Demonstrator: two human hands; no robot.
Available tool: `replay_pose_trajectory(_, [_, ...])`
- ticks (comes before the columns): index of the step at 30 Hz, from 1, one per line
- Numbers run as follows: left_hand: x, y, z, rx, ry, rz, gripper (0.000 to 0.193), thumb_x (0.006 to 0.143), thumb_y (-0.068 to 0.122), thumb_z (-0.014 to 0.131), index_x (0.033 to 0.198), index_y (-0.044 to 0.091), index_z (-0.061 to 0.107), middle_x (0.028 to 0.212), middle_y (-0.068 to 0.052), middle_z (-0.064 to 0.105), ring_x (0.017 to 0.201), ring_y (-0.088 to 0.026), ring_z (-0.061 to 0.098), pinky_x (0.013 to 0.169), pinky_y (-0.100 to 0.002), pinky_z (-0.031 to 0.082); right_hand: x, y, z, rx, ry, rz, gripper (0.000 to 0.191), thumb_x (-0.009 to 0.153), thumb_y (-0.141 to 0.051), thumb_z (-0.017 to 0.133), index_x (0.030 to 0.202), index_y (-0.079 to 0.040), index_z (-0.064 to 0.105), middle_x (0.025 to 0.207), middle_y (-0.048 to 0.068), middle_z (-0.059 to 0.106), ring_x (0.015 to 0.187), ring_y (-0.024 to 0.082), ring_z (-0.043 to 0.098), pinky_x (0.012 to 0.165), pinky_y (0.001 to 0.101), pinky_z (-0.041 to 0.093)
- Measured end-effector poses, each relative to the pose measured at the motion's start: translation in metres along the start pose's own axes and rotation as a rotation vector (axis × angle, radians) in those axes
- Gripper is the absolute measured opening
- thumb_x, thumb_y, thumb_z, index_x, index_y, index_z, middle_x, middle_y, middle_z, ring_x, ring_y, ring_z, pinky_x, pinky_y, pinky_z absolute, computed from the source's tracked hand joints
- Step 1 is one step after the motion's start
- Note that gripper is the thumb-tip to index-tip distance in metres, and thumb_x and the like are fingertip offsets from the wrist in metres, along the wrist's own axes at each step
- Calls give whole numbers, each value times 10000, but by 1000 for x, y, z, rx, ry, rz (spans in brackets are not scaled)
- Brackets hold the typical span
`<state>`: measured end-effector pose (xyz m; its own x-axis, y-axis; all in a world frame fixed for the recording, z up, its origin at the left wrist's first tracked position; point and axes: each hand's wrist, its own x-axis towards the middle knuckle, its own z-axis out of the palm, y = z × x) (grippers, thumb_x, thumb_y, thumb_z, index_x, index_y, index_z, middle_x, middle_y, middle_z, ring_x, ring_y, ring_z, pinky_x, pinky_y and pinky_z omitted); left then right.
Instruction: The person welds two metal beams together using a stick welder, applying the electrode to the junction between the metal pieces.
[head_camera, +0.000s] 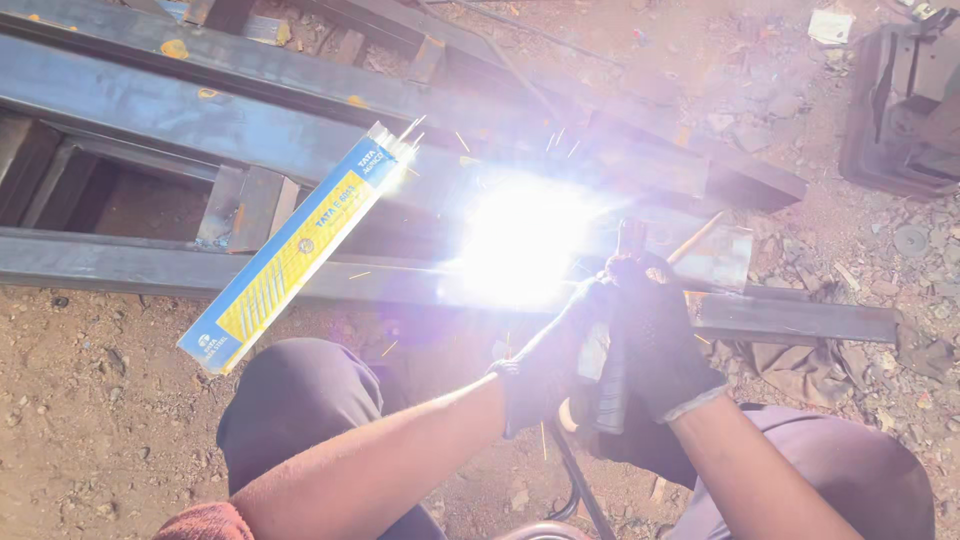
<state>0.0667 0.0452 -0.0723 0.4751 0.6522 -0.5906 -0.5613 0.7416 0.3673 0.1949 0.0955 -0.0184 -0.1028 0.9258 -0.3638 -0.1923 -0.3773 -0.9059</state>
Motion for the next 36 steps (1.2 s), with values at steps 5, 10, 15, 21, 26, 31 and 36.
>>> replay_pose_trajectory(5, [25,-11,-12,-81,-135,147,464,1078,544,605,1371,184,602,1139,73,623,955,-80,582,792,-350,484,-2,-8,5,-117,-19,27,218,993,-229,630,1116,-48,625,883,18,622,743,96,601,636,242,521])
replay_pose_trajectory(10, [30,-12,-6,-83,-78,178,403,1024,531,607,1191,170,673,907,40,639,775,-89,622,657,-248,513,2,-12,14,-85,145,137,234,954,-226,650,1094,-41,618,818,51,639,673,168,605,571,297,509])
replay_pose_trajectory(15, [15,1,3,-401,29,-28,287,970,398,529,1065,164,665,861,56,654,731,-31,624,667,-170,516,-7,-1,11,14,78,-80,304,944,-186,663,1211,-61,587,923,14,665,800,116,644,664,263,560])
replay_pose_trajectory(21, [23,-1,-3,-51,-38,87,386,985,547,626,859,182,640,686,76,557,539,-33,501,479,-204,382,2,-1,7,-44,178,13,326,938,-211,680,1191,-23,598,882,71,673,721,159,649,587,288,539])
replay_pose_trajectory(26, [12,-5,-3,1,-71,153,451,984,631,587,846,203,623,675,79,527,536,-41,480,475,-208,358,-3,-4,10,13,153,66,345,912,-210,688,1189,-28,592,867,78,675,690,156,652,577,293,552])
replay_pose_trajectory(31, [8,-3,2,-9,-25,160,414,984,613,589,921,208,650,729,68,553,591,-55,517,516,-222,402,-2,-6,14,-10,164,103,330,922,-217,688,1169,-13,611,845,86,672,647,158,638,543,292,538])
replay_pose_trajectory(36, [19,-12,-10,19,102,116,458,971,582,620,1002,130,681,820,23,623,673,-97,594,579,-264,485,-1,-3,13,27,148,114,306,924,-213,691,1139,-11,611,836,72,664,630,148,639,527,285,545])
